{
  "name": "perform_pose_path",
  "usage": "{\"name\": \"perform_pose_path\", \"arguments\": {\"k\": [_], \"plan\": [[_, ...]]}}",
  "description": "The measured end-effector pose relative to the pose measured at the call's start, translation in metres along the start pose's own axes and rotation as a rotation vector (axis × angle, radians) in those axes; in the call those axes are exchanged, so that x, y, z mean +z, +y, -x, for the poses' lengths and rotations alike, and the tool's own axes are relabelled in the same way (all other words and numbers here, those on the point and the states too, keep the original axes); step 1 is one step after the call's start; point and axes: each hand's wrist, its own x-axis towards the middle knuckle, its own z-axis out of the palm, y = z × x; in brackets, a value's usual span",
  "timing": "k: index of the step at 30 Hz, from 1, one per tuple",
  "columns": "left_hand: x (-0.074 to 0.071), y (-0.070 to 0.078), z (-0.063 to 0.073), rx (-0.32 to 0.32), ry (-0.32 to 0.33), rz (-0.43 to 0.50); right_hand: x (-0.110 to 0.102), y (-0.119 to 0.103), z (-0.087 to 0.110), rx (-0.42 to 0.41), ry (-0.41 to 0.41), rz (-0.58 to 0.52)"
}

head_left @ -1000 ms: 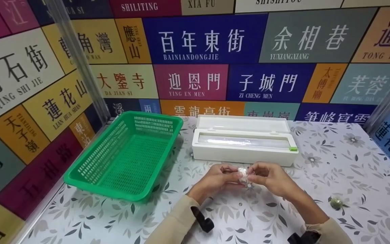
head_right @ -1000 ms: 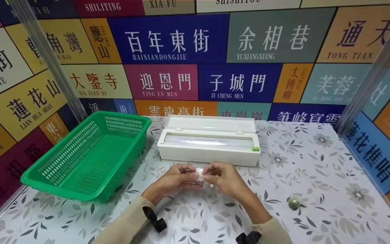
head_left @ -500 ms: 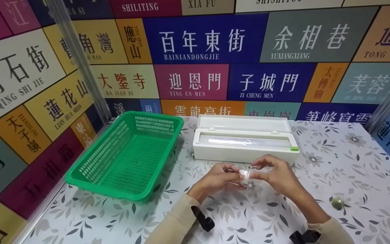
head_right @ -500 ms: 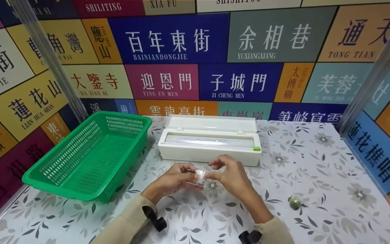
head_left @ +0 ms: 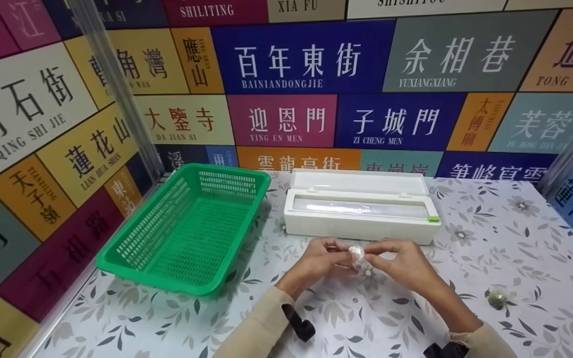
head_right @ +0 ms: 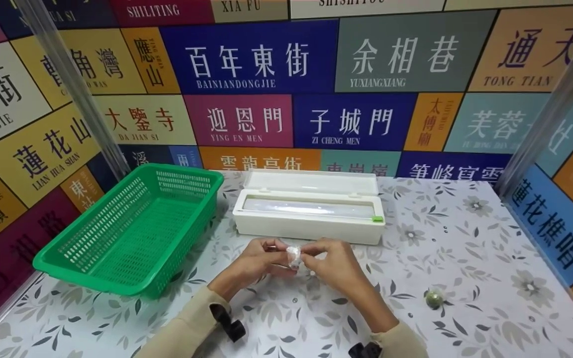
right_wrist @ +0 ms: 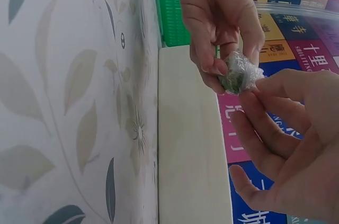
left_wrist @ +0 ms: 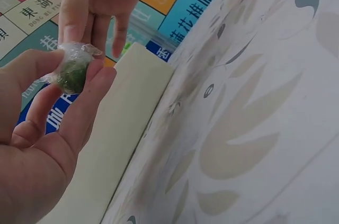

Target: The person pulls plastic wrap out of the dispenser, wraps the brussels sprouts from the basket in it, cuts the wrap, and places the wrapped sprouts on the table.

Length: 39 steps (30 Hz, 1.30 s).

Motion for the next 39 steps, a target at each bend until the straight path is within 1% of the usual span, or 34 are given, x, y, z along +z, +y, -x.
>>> {"name": "perform_pose_path", "arguments": {"k": [2,6,10,13,15,18,21,23,25,27,28,30,31,33,35,39], "plan": [[0.000,0.001,0.001,0.007,-0.005,0.006,-0.002,0.000,0.000,0.033,-0.023,-0.020],[0.000,0.002,0.002,0.013,-0.021,0.004,0.000,-0.001,0.001,0.080,-0.009,-0.040],[-0.001,0.003,0.001,0.021,-0.047,-0.023,0.004,-0.001,0.002,0.065,0.034,-0.049],[-0.002,0.002,0.001,0.029,-0.052,-0.042,0.006,0.000,0.003,0.054,0.064,-0.069],[-0.002,0.002,0.000,0.037,-0.045,-0.044,0.007,0.000,0.003,0.057,0.080,-0.094],[-0.002,0.000,-0.001,0.053,-0.026,-0.036,0.008,0.002,0.002,0.090,0.071,-0.144],[-0.001,-0.001,-0.001,0.062,-0.030,-0.030,0.007,0.004,0.001,0.186,0.035,-0.211],[-0.001,-0.001,0.000,0.066,-0.056,-0.035,0.004,0.006,0.000,0.258,-0.017,-0.275],[-0.002,0.001,0.001,0.069,-0.093,-0.046,0.002,0.009,-0.001,0.315,-0.080,-0.374],[-0.002,0.001,0.002,0.075,-0.130,-0.057,0.001,0.013,-0.002,0.348,-0.128,-0.479],[-0.002,0.001,0.003,0.079,-0.143,-0.060,0.000,0.014,-0.002,0.363,-0.139,-0.522],[-0.002,0.001,0.003,0.087,-0.157,-0.058,0.000,0.015,-0.002,0.387,-0.136,-0.589],[-0.001,0.000,0.003,0.087,-0.154,-0.054,0.000,0.015,-0.002,0.395,-0.124,-0.603],[0.000,0.000,0.003,0.088,-0.137,-0.048,0.000,0.014,-0.003,0.406,-0.092,-0.593],[0.001,-0.002,0.003,0.083,-0.097,-0.046,0.001,0.014,-0.003,0.409,-0.081,-0.571],[0.002,-0.004,0.002,0.060,-0.003,-0.053,0.005,0.013,-0.004,0.382,-0.090,-0.515]]}}
